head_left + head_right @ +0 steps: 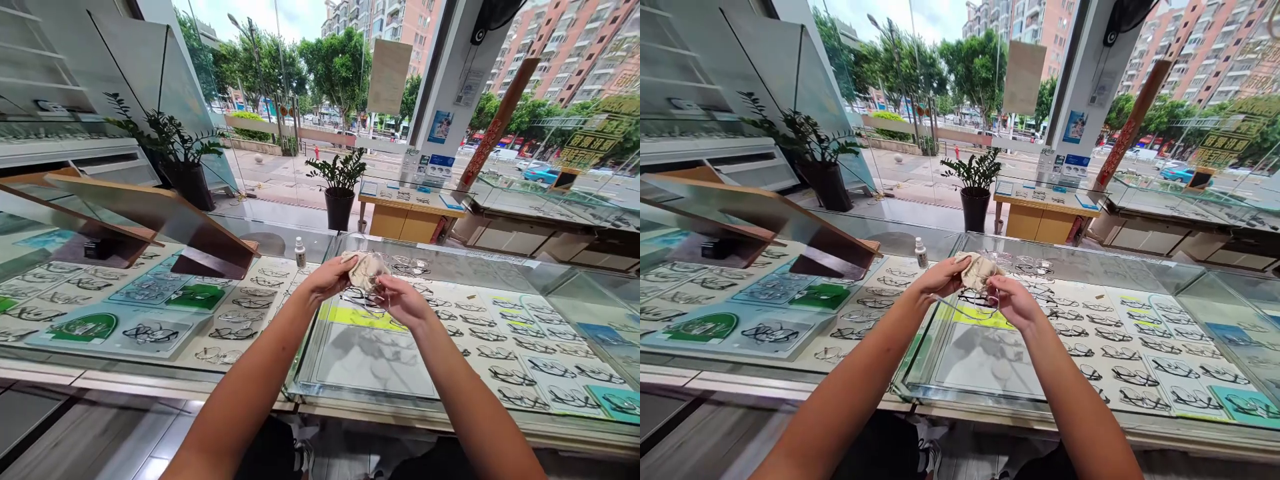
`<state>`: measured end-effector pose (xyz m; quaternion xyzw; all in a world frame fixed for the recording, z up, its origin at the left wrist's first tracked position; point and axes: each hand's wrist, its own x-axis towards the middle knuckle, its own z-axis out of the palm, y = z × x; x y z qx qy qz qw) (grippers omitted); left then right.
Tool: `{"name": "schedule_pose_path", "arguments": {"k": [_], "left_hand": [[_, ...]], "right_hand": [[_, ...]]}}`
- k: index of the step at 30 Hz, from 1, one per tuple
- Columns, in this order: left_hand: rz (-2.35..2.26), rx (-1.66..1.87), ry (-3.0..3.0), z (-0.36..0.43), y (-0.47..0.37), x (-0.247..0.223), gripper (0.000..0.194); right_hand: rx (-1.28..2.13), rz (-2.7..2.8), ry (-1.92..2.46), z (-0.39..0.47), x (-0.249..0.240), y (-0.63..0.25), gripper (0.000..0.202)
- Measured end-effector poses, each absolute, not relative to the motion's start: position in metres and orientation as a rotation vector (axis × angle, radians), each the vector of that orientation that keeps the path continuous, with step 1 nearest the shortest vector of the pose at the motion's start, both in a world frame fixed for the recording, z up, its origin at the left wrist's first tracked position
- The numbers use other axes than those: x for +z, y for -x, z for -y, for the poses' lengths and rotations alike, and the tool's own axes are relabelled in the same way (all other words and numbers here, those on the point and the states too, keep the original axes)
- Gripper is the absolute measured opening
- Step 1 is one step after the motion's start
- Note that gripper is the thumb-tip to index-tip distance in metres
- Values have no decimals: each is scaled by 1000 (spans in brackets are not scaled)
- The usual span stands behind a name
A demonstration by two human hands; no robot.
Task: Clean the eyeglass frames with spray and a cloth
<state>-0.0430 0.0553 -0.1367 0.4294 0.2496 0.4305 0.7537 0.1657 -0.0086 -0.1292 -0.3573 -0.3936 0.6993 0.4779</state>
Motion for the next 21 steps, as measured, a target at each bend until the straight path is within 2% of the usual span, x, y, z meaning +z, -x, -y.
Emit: {"name": "schedule_pose_path", "arguments": {"k": [3,6,10,12,16,21], "left_hand": [[-544,960,-869,-62,54,-137,32],[-486,932,-851,-64,61,-138,30],[-407,820,-915,-63,64,-139,43],[-378,752,-967,-61,65,-140,50],[-333,649,-1057,-54,67,-138,58],[-267,537,-1145,-44,64,-132,53]], "right_hand": [[1509,1184,940,14,-105,-184,42],[1065,1623,985,28,-60,-204,35],[259,2283,930,50,10,-216,16],[-62,2504,882,58,33,-210,17],[-536,2793,818,69,45,-183,25],[-839,2987,669,70,32,-158,25]]}}
